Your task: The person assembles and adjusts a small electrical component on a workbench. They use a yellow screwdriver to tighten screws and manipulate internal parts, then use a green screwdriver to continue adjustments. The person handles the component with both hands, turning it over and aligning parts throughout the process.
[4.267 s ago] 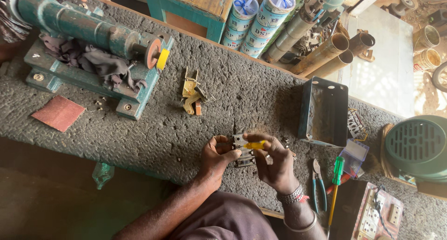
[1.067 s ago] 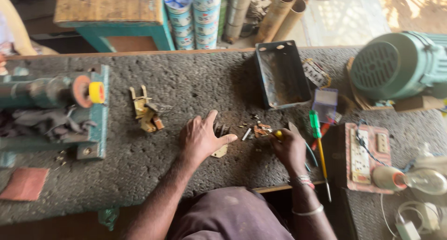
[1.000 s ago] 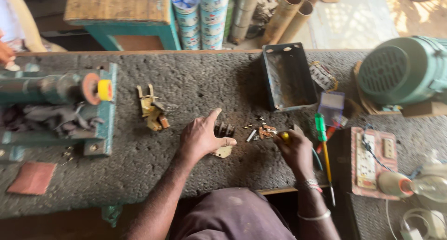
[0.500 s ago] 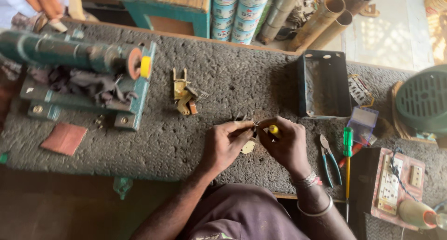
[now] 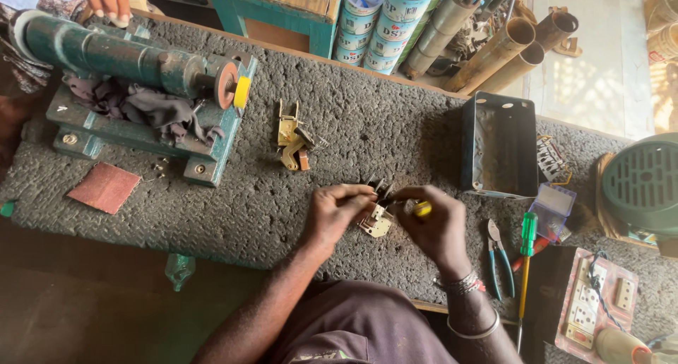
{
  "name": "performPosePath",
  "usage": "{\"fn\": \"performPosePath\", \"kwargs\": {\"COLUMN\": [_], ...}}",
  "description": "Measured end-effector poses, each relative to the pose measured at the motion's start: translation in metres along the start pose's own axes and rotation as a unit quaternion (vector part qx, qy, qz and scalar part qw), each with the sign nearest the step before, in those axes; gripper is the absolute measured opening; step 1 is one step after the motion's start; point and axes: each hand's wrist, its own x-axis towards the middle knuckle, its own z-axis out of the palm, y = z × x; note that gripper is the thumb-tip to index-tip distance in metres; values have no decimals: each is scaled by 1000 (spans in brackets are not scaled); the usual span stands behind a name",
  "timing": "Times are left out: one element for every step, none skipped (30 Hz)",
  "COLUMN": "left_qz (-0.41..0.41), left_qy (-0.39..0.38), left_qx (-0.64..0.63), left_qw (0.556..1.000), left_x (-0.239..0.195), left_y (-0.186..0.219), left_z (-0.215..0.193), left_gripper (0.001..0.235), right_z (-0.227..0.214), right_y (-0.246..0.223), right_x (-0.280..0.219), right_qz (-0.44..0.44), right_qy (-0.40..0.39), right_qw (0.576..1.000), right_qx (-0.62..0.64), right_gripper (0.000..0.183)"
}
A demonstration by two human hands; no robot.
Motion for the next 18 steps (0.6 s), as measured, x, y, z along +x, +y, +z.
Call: {"fn": "performPosePath", "kwargs": {"left_qz": [-4, -8, -13, -23, -32, -42, -44, -47, -50, -51, -52, -53, -40, -27, -13, -19, -25, -32], "left_qy": [16, 33, 50, 55, 59, 63, 63, 63, 64, 72, 82, 92, 96, 99, 104, 110, 115, 119], "left_qx": [9, 19, 28, 57, 86, 114, 106, 97, 87, 97, 106, 115, 113, 111, 108, 93, 80, 67], "left_qw": [1000, 999, 998, 997, 994, 991, 991, 992, 993, 991, 990, 988, 988, 989, 989, 989, 990, 990], "left_x": [2, 5, 7, 7, 9, 10, 12, 13, 14, 16, 16, 16, 16, 16, 17, 19, 20, 21], "left_y": [-1, -2, -4, -7, -10, -12, -16, -20, -25, -29, -34, -39, -44, -48, -52, -56, -59, -61], "left_z": [-4, -9, -12, -14, -15, -15, -13, -11, -8, -7, -6, -7, -9, -11, -12, -13, -14, -15], "left_gripper": [17, 17, 16, 17, 17, 17, 17, 17, 18, 17, 17, 16, 15, 14, 12, 12, 12, 12], "right_z": [-4, -9, -11, -9, -6, -2, 3, 7, 11, 11, 11, 9, 6, 0, -7, -19, -32, -42], "right_y": [8, 16, 23, 28, 33, 37, 40, 41, 41, 39, 34, 26, 15, 1, -15, -35, -57, -76], "right_x": [0, 1, 0, -2, -3, -5, -6, -8, -9, -8, -9, -9, -8, -9, -9, -18, -28, -30], "right_qz": [46, 92, 138, 102, 67, 31, 49, 67, 85, 59, 32, 5, -8, -22, -36, -46, -55, -157], "right_qy": [-21, -43, -65, -80, -95, -109, -92, -76, -61, -40, -22, -5, 0, 4, 8, -64, -134, -217], "right_qw": [998, 994, 986, 989, 989, 988, 991, 993, 994, 995, 995, 993, 995, 996, 996, 997, 985, 951], "right_qx": [-22, -43, -64, -77, -90, -102, -82, -61, -40, -66, -91, -116, -102, -89, -76, 9, 93, 155], "right_gripper": [34, 39, 43, 50, 57, 65, 61, 57, 54, 55, 57, 59, 53, 46, 39, 40, 41, 28]}}
